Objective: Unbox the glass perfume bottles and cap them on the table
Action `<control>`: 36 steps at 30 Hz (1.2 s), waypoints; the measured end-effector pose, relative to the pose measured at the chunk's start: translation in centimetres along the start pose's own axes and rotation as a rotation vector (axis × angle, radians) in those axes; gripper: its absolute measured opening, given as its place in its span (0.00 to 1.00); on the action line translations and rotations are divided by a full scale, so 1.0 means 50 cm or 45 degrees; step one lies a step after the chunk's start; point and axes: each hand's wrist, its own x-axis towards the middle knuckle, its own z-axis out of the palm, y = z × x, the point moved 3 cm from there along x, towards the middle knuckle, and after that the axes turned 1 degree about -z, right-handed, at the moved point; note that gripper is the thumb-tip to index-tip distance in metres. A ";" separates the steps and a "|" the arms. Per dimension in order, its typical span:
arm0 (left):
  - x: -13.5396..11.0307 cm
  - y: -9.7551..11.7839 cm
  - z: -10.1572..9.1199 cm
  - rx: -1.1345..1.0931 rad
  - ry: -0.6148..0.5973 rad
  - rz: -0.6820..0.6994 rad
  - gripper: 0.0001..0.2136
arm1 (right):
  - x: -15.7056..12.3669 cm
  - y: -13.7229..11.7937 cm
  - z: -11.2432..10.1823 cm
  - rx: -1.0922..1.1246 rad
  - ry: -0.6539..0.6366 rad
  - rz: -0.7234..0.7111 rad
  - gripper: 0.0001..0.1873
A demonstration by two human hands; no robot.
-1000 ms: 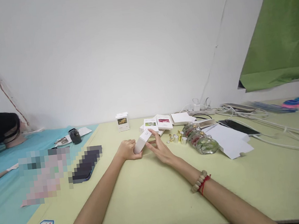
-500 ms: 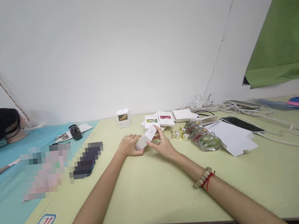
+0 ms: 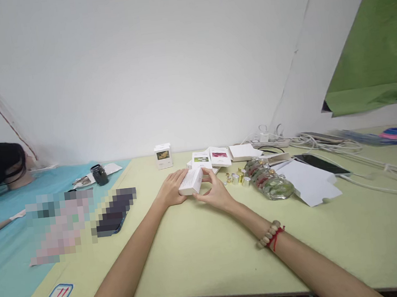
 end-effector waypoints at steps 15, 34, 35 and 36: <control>-0.005 -0.030 0.015 0.007 0.133 -0.120 0.24 | -0.006 -0.023 0.002 0.285 -0.094 0.183 0.22; -0.008 -0.028 0.019 0.167 0.082 -0.270 0.20 | -0.007 -0.013 -0.003 -0.444 -0.139 0.183 0.11; -0.008 -0.028 0.019 0.172 0.076 -0.274 0.20 | -0.006 -0.012 -0.004 -0.478 -0.128 0.180 0.12; -0.007 -0.028 0.019 0.176 0.071 -0.279 0.20 | -0.005 -0.013 -0.004 -0.508 -0.120 0.173 0.13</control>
